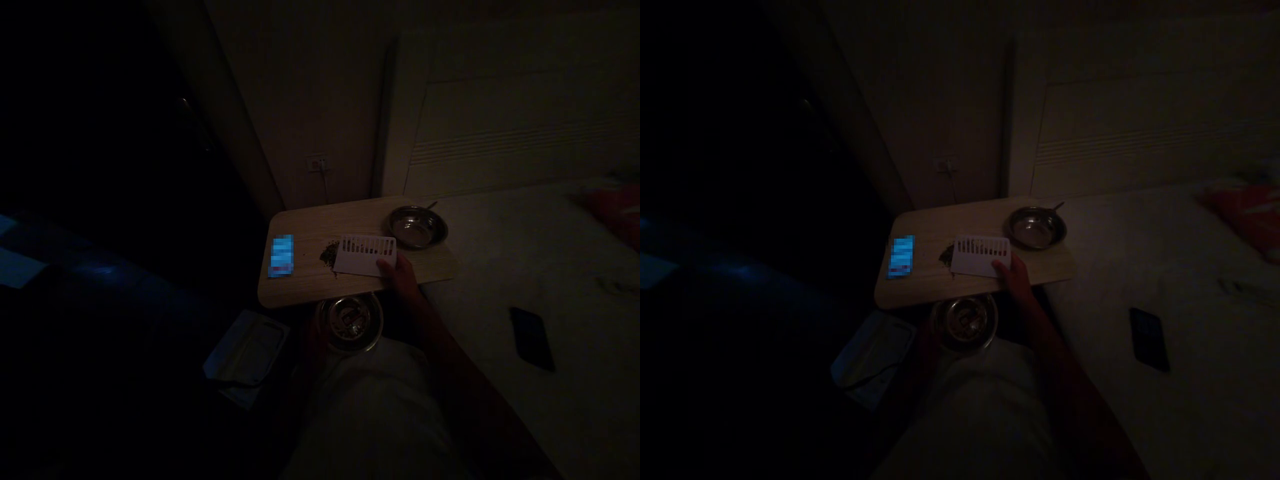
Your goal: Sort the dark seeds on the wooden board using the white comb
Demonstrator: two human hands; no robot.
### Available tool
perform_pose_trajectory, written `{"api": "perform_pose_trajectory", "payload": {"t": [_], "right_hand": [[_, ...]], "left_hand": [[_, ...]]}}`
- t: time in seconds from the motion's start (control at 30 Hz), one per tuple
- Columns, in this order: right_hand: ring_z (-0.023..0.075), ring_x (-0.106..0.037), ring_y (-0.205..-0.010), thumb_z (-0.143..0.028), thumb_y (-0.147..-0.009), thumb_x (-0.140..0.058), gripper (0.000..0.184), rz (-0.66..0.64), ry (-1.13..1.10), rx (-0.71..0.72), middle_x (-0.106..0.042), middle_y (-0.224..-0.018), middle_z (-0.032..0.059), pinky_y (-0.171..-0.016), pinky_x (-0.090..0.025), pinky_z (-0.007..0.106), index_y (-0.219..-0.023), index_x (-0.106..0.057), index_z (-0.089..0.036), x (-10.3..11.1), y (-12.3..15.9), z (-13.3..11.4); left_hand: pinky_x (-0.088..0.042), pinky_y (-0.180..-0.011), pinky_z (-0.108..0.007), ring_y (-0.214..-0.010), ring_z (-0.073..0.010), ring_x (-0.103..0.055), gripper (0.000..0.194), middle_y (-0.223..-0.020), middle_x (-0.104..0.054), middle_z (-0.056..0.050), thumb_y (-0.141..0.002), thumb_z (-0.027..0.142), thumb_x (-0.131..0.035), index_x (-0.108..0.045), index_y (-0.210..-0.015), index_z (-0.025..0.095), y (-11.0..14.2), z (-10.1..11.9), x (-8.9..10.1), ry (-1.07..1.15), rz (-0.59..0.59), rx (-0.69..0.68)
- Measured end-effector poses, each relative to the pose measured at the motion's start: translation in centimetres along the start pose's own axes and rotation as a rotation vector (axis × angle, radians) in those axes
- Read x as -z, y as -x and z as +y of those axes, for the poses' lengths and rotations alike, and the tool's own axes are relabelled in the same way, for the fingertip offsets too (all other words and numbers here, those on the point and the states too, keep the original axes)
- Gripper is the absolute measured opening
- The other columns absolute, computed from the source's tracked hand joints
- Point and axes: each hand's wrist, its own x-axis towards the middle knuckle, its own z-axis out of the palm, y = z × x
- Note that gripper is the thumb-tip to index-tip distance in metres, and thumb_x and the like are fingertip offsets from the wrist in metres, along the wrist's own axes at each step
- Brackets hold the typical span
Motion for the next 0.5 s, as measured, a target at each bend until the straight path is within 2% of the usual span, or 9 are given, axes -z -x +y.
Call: {"api": "perform_pose_trajectory", "payload": {"t": [0.23, 0.33, 0.5], "right_hand": [[0.0273, -0.071, -0.093, -0.047, -0.069, -0.079, 0.037, -0.017, 0.057, 0.021, -0.079, -0.098, 0.0063, -0.088, -0.056, 0.042, -0.096, -0.073, -0.022, -0.3, -0.1, 0.1], [0.0279, -0.071, -0.094, -0.046, -0.069, -0.079, 0.038, -0.012, 0.067, 0.026, -0.079, -0.099, 0.0067, -0.088, -0.056, 0.043, -0.098, -0.073, -0.022, -0.2, -0.1, 0.0], [0.0274, -0.071, -0.094, -0.047, -0.071, -0.077, 0.039, -0.044, 0.053, 0.014, -0.079, -0.1, 0.0067, -0.085, -0.056, 0.04, -0.1, -0.073, -0.022, -0.1, 0.2, -0.5]], "left_hand": [[-0.038, -0.118, -0.056, -0.14, -0.0342, -0.052, 0.057, -0.148, -0.06, -0.014, -0.087, 0.045, -0.062, -0.061, -0.139, 0.022, -0.4, -1.1, 0.3, -0.019, -0.026, -0.016], [-0.039, -0.118, -0.053, -0.138, -0.0328, -0.054, 0.056, -0.146, -0.061, -0.013, -0.089, 0.046, -0.06, -0.061, -0.14, 0.024, -0.4, -1.2, 0.2, -0.03, -0.016, 0.007], [-0.041, -0.117, -0.049, -0.139, -0.031, -0.053, 0.055, -0.145, -0.062, -0.01, -0.091, 0.045, -0.059, -0.059, -0.143, 0.027, -0.1, -0.9, 0.1, -0.015, -0.007, -0.034]]}}
